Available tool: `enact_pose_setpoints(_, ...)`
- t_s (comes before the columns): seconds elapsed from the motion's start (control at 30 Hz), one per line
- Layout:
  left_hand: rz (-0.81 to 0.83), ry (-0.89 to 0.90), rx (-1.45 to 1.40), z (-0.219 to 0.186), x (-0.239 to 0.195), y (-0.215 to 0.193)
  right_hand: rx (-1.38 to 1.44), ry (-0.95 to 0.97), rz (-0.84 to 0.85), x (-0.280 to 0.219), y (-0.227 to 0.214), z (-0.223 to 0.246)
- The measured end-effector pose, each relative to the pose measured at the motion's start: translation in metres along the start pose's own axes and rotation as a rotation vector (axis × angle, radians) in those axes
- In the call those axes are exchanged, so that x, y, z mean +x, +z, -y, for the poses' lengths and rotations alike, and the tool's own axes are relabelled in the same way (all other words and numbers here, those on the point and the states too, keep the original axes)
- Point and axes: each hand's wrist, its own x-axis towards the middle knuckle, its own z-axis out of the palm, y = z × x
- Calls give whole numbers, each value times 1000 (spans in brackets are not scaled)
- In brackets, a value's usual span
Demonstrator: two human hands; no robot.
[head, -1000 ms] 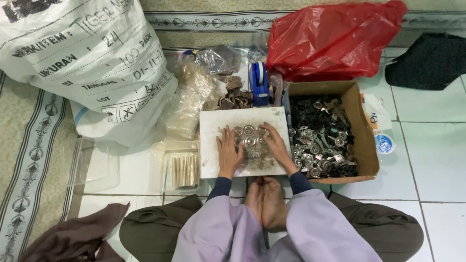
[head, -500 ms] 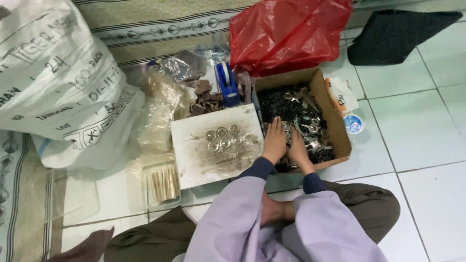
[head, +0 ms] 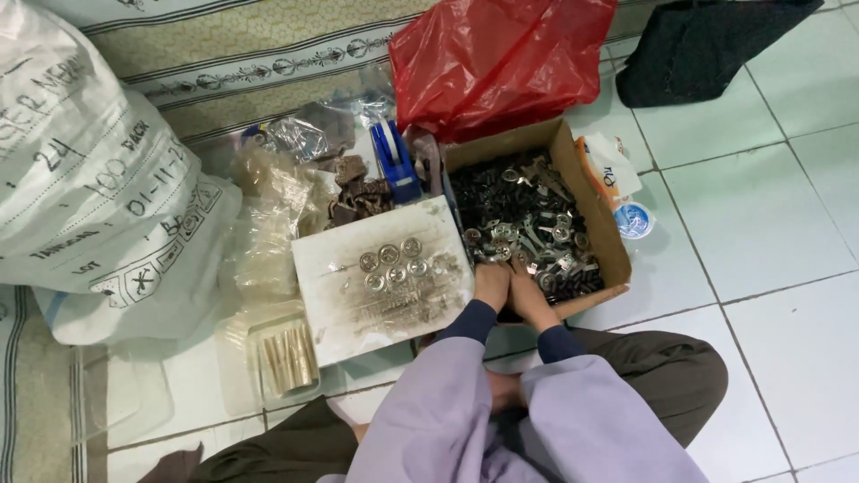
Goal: The person is sitting on the floor, picking up small metal buckles from a box and packing them into a small plastic bag.
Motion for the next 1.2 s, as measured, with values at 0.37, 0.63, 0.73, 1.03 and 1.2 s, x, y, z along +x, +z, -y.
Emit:
enact_pose_setpoints(0.37,-143,-17,-60,15,-17,-51,62,-20,-96,4,-1,-9)
enact_pose_setpoints(0.63,-145,-9,-614,35,-26,-87,582,244,-350,22,29,-62)
enact_pose_setpoints(0.73,-131,-61,-761,44,-40,-121,802,188,-423,19,22,-58)
enact_pose_setpoints(1.03,-362,-51,-1261,66,-64,-137,1381,62,-480,14,-5,-24)
enact_pose_setpoints(1.2,-568,-152,-1243,113,-113,-125,906,-128,-418,9,-9,42)
